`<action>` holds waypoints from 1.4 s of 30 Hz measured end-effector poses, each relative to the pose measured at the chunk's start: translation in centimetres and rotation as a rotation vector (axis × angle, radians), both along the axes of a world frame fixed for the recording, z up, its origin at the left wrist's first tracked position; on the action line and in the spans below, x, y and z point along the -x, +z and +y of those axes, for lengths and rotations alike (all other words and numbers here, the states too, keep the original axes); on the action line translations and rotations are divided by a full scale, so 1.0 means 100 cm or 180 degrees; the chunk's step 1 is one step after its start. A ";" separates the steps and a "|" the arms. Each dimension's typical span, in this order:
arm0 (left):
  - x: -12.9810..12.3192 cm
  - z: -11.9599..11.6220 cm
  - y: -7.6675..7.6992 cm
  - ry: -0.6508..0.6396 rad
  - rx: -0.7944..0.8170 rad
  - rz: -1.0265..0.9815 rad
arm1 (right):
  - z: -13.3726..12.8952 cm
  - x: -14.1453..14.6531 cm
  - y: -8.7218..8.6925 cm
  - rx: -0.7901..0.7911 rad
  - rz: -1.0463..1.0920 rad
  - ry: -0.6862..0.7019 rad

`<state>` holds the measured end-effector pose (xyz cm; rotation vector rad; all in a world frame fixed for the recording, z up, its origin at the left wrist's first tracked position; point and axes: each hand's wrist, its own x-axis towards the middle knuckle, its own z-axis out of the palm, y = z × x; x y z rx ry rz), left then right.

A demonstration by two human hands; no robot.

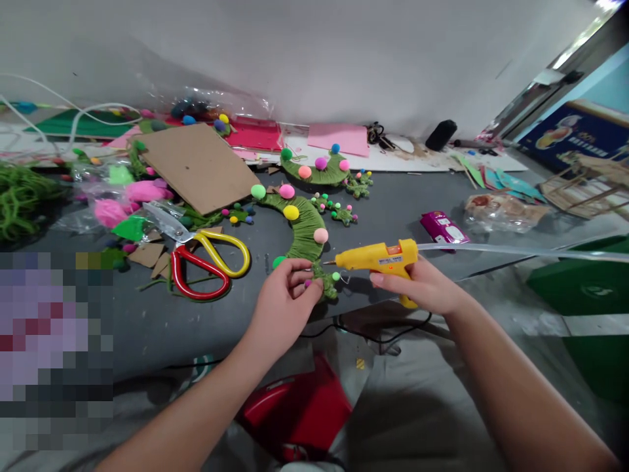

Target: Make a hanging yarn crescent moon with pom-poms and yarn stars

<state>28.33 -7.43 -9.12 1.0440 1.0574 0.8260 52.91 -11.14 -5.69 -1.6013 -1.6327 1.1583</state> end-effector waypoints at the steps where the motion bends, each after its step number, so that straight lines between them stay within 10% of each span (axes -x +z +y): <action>1: 0.000 0.000 0.001 -0.0012 0.0003 0.0007 | 0.000 -0.001 0.000 -0.0001 -0.0036 0.0086; 14: 0.008 0.006 0.004 -0.0686 -0.0137 0.0303 | 0.001 -0.016 0.011 0.0184 -0.0509 0.0397; 42: 0.006 0.005 0.005 -0.0606 -0.0009 0.0306 | 0.004 -0.019 0.006 0.0366 -0.0297 0.0483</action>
